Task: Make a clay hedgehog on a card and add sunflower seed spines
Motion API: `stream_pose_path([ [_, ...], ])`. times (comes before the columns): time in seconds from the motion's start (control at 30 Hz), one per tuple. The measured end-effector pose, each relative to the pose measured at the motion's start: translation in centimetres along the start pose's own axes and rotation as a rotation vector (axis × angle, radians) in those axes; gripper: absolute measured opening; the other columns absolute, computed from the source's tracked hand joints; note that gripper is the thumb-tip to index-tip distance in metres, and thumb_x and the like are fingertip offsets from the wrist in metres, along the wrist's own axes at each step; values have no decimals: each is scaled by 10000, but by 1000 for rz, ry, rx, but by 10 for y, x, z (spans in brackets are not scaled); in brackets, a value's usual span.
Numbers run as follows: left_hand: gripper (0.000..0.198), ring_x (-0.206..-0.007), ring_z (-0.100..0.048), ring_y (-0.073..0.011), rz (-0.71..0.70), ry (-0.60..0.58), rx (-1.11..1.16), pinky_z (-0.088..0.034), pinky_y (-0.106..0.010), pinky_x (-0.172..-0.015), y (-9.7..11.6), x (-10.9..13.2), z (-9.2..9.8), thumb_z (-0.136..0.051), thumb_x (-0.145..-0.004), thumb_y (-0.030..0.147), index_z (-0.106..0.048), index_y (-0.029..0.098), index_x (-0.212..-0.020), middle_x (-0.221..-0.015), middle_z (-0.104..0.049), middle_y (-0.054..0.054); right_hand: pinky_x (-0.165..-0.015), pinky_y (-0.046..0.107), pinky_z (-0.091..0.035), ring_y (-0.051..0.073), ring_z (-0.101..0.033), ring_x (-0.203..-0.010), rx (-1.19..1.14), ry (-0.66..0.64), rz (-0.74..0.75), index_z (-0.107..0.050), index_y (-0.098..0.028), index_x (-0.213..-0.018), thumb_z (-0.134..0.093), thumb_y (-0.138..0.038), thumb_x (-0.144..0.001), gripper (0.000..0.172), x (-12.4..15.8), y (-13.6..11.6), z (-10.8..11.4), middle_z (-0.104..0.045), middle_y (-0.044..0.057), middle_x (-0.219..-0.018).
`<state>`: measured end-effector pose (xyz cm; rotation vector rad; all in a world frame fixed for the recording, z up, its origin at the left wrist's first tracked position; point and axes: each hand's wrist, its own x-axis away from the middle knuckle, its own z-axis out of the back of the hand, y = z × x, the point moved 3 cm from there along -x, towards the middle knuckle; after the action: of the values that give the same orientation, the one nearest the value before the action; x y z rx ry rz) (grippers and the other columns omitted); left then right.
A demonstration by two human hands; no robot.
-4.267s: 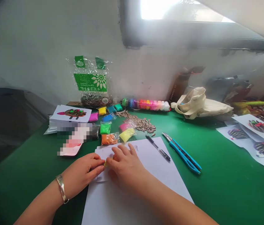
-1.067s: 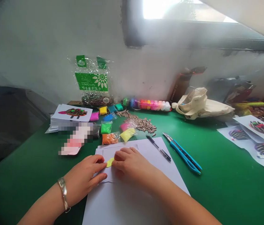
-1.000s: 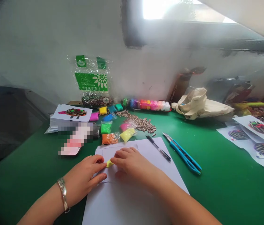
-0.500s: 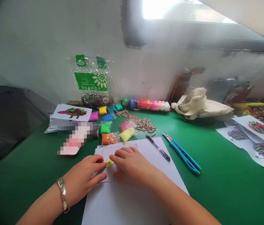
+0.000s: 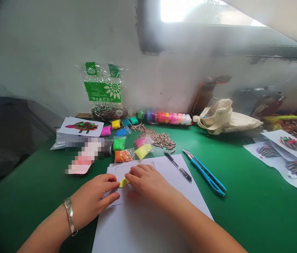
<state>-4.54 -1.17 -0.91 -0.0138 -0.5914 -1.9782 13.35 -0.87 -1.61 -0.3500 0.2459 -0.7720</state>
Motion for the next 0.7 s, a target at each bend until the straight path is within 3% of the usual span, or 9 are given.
stream_pose_path([
  [0.4, 261, -990, -569, -227, -29, 2, -18, -448, -329, -891, 0, 1, 1, -484, -868, 312, -704, 233, -983, -1068, -624, -56, -899, 371, -355, 221, -484, -1046, 58, -41, 13, -583, -247, -1146, -573, -220, -850, 297, 2, -7, 2, -594, 56, -1124],
  [0.7, 263, -990, -578, -225, -16, -30, -11, -448, -339, -897, -1, -1, 5, -454, -886, 278, -688, 216, -989, -1056, -639, -52, -944, 456, -314, 285, -427, -1151, 146, -43, 68, -507, -295, -1263, -572, -394, -852, 428, 2, -20, -9, -497, 98, -1279],
])
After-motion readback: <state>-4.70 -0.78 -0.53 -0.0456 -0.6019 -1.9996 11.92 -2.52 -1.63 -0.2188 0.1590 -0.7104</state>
